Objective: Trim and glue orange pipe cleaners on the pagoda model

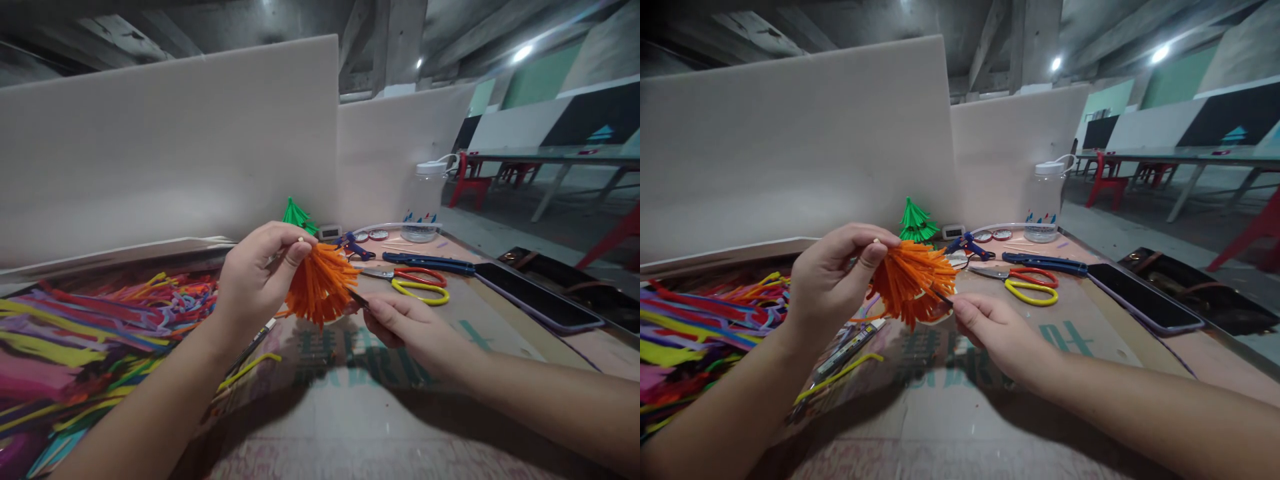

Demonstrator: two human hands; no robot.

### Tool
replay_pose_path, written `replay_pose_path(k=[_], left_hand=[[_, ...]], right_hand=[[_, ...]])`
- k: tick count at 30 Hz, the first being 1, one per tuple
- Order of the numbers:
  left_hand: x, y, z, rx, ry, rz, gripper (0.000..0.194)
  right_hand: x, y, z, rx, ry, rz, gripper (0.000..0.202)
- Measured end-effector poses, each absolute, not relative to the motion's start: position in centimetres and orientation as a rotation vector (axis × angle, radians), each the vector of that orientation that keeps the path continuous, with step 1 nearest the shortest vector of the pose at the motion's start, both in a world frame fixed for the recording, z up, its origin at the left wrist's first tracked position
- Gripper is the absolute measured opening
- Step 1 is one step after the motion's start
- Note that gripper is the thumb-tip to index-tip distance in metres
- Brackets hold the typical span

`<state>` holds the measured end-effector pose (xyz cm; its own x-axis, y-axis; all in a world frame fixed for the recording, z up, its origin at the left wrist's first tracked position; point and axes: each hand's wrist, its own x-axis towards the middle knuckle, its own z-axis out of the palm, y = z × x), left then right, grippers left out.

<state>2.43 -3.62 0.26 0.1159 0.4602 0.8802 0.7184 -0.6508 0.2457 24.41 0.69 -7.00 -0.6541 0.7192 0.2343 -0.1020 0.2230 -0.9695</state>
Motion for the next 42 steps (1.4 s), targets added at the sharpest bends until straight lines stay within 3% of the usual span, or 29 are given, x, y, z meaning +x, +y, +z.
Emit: replay_pose_path(k=[42], left_hand=[[2.8,-3.5,0.2,-2.142,-1.196,-1.482,0.013]], right_hand=[[24.1,0.6,-7.4,-0.62,-1.613,1.708,0.048]])
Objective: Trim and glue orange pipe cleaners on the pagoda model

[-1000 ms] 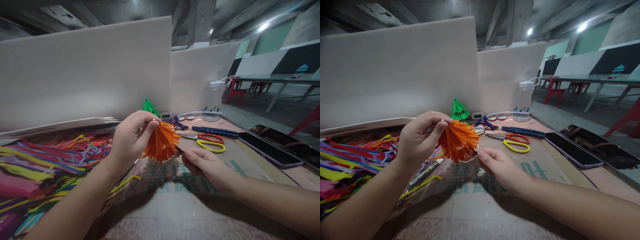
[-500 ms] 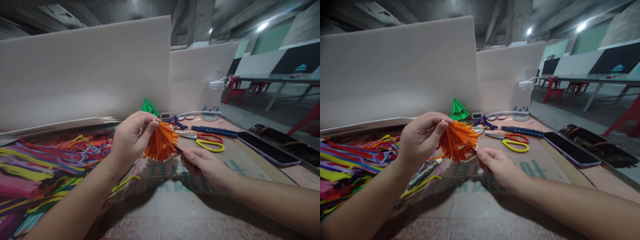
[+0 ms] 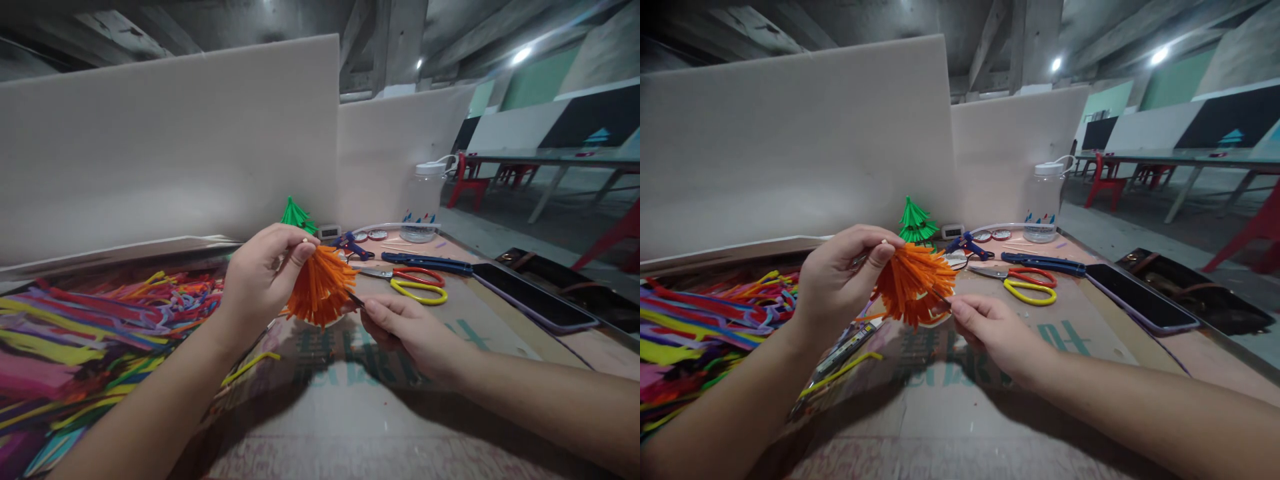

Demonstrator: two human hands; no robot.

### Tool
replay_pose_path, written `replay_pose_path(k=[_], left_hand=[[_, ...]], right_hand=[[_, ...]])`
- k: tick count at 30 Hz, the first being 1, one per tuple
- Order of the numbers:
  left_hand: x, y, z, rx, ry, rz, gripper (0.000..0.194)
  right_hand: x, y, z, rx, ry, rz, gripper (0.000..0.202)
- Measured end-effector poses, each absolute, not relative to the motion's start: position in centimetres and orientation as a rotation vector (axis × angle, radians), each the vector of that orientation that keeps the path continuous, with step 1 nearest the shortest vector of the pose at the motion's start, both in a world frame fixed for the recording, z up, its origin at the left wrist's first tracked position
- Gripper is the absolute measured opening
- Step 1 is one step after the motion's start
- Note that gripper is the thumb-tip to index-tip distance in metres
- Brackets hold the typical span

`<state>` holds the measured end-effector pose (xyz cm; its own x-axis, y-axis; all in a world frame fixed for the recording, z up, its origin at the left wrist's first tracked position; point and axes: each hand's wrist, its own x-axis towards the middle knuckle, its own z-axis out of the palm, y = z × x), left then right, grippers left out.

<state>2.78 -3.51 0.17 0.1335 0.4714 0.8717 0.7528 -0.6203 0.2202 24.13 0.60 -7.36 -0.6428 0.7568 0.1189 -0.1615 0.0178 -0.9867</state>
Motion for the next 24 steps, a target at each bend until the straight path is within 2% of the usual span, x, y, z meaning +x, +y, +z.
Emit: replay_pose_path(k=[16,24], left_hand=[[2.76,-3.52,0.21,-2.144,-1.199,-1.501,0.013],[2.59,-3.31,0.14,-2.135,-1.214,-1.484,0.013]], right_hand=[[23.96,0.82,-7.97,-0.604,-1.614,1.678,0.047],[24.07,0.84,-7.57,-0.574,-1.544,1.784,0.044]])
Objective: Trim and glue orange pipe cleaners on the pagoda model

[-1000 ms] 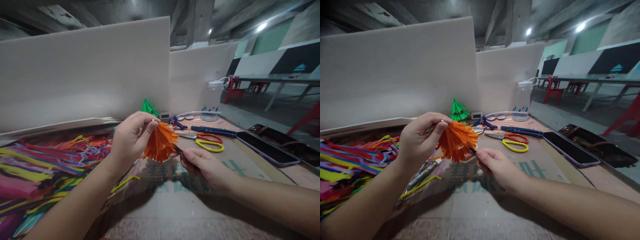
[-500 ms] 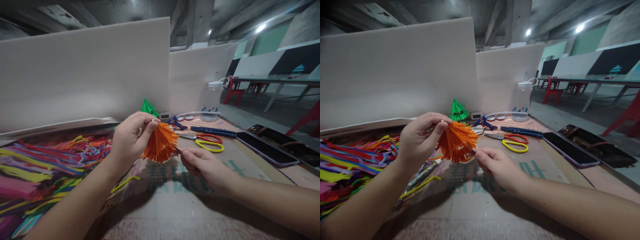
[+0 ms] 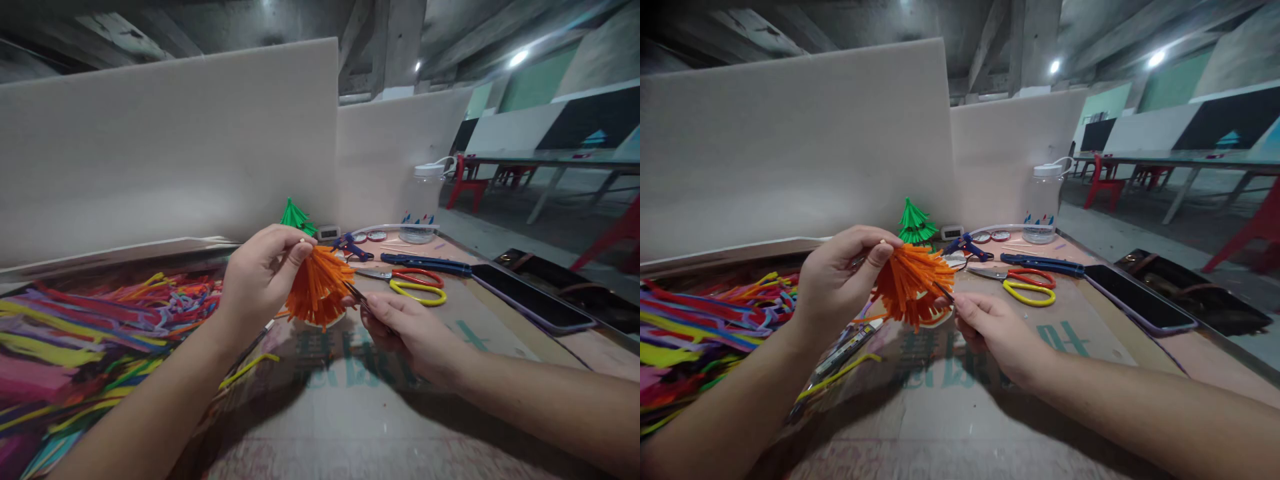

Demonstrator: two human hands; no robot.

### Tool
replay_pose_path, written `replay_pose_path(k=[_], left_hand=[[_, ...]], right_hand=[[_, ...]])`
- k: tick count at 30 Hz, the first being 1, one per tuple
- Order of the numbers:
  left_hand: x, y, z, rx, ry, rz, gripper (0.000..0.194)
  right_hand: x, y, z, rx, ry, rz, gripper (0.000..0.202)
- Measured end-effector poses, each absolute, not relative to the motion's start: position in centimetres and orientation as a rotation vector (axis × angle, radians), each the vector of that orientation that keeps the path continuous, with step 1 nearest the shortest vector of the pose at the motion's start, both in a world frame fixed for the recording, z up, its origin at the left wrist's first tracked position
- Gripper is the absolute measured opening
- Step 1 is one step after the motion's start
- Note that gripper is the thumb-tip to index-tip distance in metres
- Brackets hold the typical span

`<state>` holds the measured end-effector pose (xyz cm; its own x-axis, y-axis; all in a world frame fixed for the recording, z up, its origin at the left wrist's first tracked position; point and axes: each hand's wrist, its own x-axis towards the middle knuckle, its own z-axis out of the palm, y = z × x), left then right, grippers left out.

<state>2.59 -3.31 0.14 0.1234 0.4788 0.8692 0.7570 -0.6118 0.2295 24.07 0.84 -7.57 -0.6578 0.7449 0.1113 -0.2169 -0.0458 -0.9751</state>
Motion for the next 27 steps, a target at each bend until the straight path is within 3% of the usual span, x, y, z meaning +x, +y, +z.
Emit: replay_pose_path(k=[14,27], left_hand=[[2.73,-3.47,0.25,-2.125,-1.219,-1.464,0.013],[2.62,-3.36,0.15,-2.147,-1.18,-1.448,0.01]], right_hand=[[24.11,0.91,-7.8,-0.557,-1.576,1.749,0.051],[24.12,0.86,-7.85,-0.567,-1.586,1.753,0.044]])
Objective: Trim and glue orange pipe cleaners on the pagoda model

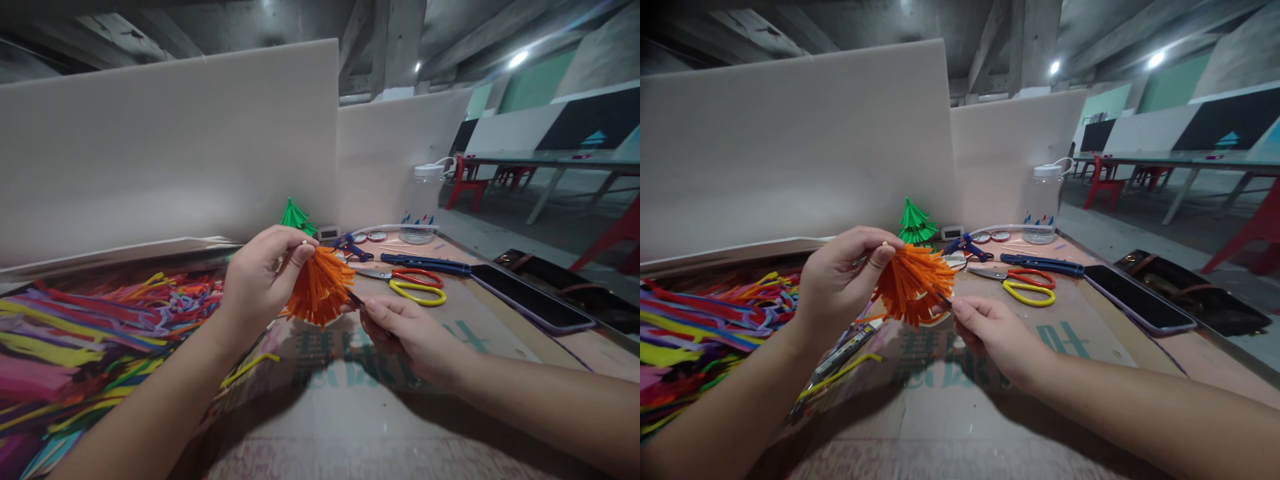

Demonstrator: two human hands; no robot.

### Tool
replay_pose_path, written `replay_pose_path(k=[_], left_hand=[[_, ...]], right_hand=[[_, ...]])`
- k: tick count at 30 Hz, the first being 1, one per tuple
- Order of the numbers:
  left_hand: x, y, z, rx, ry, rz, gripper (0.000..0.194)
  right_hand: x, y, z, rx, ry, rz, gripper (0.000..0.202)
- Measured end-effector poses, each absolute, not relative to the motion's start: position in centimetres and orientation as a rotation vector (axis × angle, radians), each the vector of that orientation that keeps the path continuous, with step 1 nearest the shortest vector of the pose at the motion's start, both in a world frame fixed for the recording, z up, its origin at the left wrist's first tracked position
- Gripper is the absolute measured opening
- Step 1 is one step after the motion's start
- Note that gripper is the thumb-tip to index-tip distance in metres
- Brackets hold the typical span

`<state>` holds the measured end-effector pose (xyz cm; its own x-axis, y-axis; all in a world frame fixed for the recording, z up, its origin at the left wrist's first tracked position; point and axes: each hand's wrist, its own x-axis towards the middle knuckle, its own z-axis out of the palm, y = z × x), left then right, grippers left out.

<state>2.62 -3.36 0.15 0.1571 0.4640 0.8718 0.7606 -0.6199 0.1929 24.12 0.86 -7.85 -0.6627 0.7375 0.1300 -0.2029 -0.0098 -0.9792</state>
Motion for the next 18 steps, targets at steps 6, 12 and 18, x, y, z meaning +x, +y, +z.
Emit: replay_pose_path(k=[6,12,18], left_hand=[[2.67,-3.41,0.17,-2.144,-1.188,-1.442,0.011],[2.64,-3.36,0.19,-2.136,-1.202,-1.448,0.011],[2.66,-3.36,0.15,-2.14,-1.235,-1.455,0.013]], right_hand=[[23.97,0.92,-7.89,-0.58,-1.604,1.727,0.045],[23.88,0.84,-7.83,-0.59,-1.594,1.699,0.048],[24.05,0.79,-7.68,-0.615,-1.571,1.729,0.046]])
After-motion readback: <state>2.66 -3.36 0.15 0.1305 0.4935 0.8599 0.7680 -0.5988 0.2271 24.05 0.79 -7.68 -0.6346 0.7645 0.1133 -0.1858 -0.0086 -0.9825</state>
